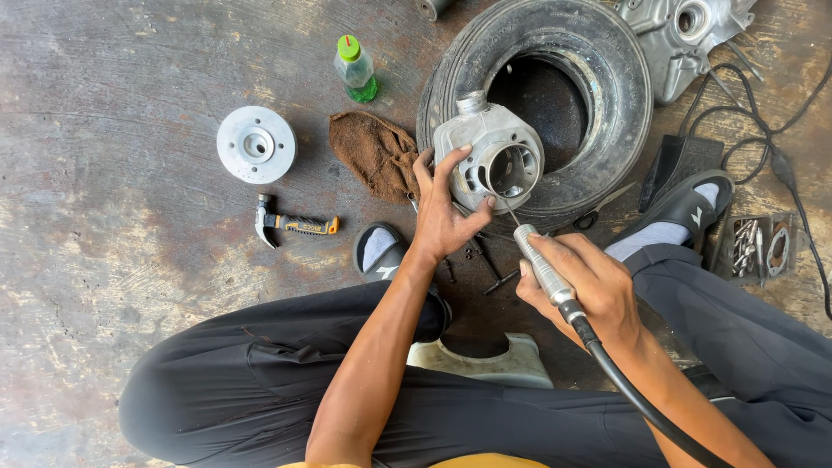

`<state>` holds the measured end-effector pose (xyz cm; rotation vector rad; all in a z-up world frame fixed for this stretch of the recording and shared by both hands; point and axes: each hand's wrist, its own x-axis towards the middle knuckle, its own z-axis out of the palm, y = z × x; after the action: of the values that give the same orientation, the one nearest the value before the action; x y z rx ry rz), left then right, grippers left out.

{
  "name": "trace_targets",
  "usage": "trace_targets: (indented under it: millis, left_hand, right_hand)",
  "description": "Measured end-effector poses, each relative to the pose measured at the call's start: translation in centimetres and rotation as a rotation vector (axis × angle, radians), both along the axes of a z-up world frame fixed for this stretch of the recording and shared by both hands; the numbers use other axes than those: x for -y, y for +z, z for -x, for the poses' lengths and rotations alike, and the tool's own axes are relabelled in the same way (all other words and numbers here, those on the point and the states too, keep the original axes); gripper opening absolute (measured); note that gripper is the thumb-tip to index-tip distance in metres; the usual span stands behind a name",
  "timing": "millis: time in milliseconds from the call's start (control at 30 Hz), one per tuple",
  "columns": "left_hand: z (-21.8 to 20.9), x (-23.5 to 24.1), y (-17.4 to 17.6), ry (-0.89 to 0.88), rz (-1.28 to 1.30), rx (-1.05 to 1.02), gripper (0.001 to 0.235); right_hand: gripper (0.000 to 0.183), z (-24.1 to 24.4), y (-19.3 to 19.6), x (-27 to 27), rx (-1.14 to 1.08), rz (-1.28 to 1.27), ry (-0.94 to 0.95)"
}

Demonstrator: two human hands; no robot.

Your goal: Using a rotary tool to port or clean the internal ports of a motorcycle engine cylinder

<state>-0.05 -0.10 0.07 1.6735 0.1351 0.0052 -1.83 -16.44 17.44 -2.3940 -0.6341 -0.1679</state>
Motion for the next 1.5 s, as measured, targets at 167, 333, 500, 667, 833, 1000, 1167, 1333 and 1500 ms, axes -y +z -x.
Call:
trace_targets:
  millis: [167, 333, 500, 667, 833, 1000, 1167, 1333, 1500]
  left_hand:
    - [0.1, 0.0, -0.2, -0.001, -0.003, 0.009, 0.081]
    - [0.0, -0.1, -0.1, -0.005, -0.005, 0.016, 0.080]
    - [-0.5, -0.4, 0.4, -0.011, 0.080, -0.007, 0.079]
    - [-0.7, -0.8, -0.3, -0.044, 0.079, 0.010, 0.080]
    - [-1.2, -1.1, -0.1, -0.086, 0.083, 0.020, 0.078]
    - [-1.6, -1.7, 0.5, -0.165, -0.005, -0.035, 0.076]
    - [-2.3, -1.6, 0.6, -0.211, -0.096, -0.095, 0.078]
    - [-3.6, -2.2, 1.9, -0.228, -0.209, -0.156, 0.077]
    - [-4.1, -2.4, 1.5, -0.308, -0.286, -0.148, 0.075]
  right_hand:
    - [0.024, 0.0, 0.1, 0.0, -0.001, -0.006, 0.005]
    - [0.023, 0.0, 0.8, 0.3, 0.005, -0.009, 0.008]
    - [0.023, 0.3, 2.0, 0.6, -0.041, -0.064, -0.033]
    - [0.022, -0.2, 2.9, 1.0, -0.076, -0.074, -0.046]
    - [0.021, -0.7, 3.4, 1.8, -0.117, -0.090, -0.066]
    - [0.017, -1.4, 3.6, 3.0, -0.085, -0.111, -0.089]
    - [0.015, -1.6, 3.4, 3.8, -0.098, -0.140, -0.119]
    - [0.015, -2.2, 3.4, 5.1, -0.140, -0.162, -0.152]
    - [0.025, -3.3, 2.2, 7.3, -0.269, -0.163, -0.156]
